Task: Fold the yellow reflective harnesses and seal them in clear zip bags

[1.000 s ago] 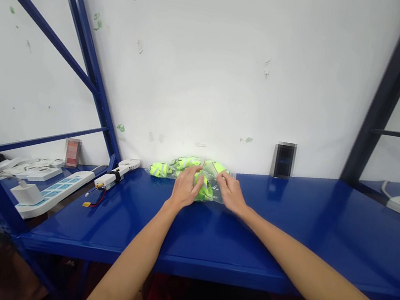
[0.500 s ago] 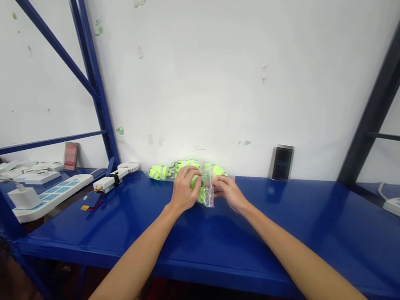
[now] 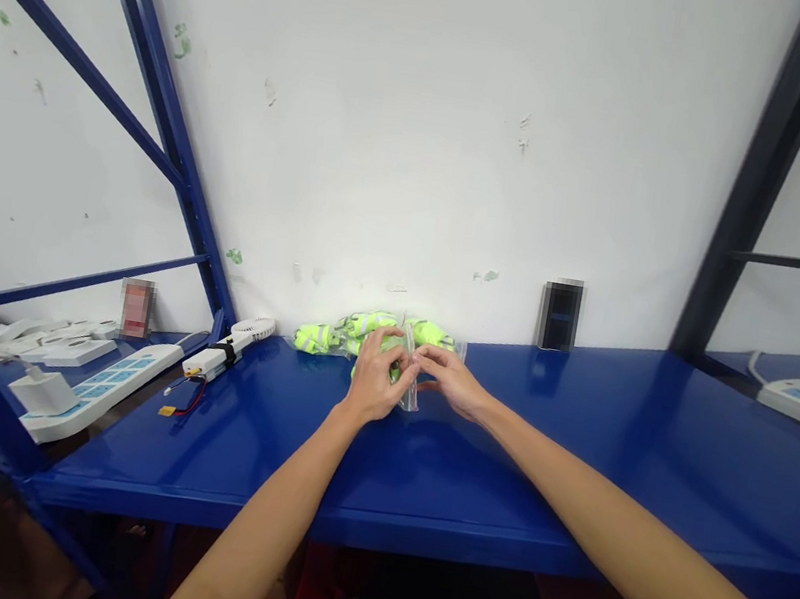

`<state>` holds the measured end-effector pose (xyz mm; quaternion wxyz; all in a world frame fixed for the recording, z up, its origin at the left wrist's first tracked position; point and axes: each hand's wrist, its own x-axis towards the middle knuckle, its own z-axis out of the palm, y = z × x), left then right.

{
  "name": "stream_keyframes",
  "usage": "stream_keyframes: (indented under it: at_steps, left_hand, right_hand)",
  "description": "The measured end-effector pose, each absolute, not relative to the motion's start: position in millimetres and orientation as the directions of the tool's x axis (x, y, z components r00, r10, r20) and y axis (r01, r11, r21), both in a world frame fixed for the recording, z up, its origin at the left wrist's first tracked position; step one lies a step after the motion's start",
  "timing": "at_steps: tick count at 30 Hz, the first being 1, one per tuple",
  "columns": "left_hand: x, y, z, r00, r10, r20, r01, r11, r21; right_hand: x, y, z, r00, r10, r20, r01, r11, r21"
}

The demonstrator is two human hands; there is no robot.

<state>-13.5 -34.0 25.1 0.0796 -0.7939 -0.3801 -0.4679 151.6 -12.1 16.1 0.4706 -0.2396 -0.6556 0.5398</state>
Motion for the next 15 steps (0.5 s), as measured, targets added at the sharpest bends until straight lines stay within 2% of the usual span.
stream_keyframes:
  at_steps: [5, 9, 12, 15]
  left_hand:
    - [-16, -32, 22, 0.287, 0.516, 0.807, 0.666, -0.713, 0.219]
    - [-16, -28, 19, 0.288, 0.505, 0.813, 0.66, -0.72, 0.214]
    - [-13, -26, 17, 0.267, 0.5, 0.824, 0.659, -0.718, 0.223]
    - [-11, -26, 18, 0.148, 0.47, 0.87, 0.624, -0.727, 0.286]
  right_hand:
    - [152, -13, 16, -0.46, 0.819, 0.343, -0.223, 0.268, -0.937]
    - [150, -13, 17, -0.459, 0.809, 0.367, -0.2, 0.309, -0.93]
    - [150, -9, 14, -0.415, 0.813, 0.409, -0.106, 0.403, -0.909]
    - [157, 2, 4, -0.248, 0.856, 0.454, 0.077, 0.484, -0.872]
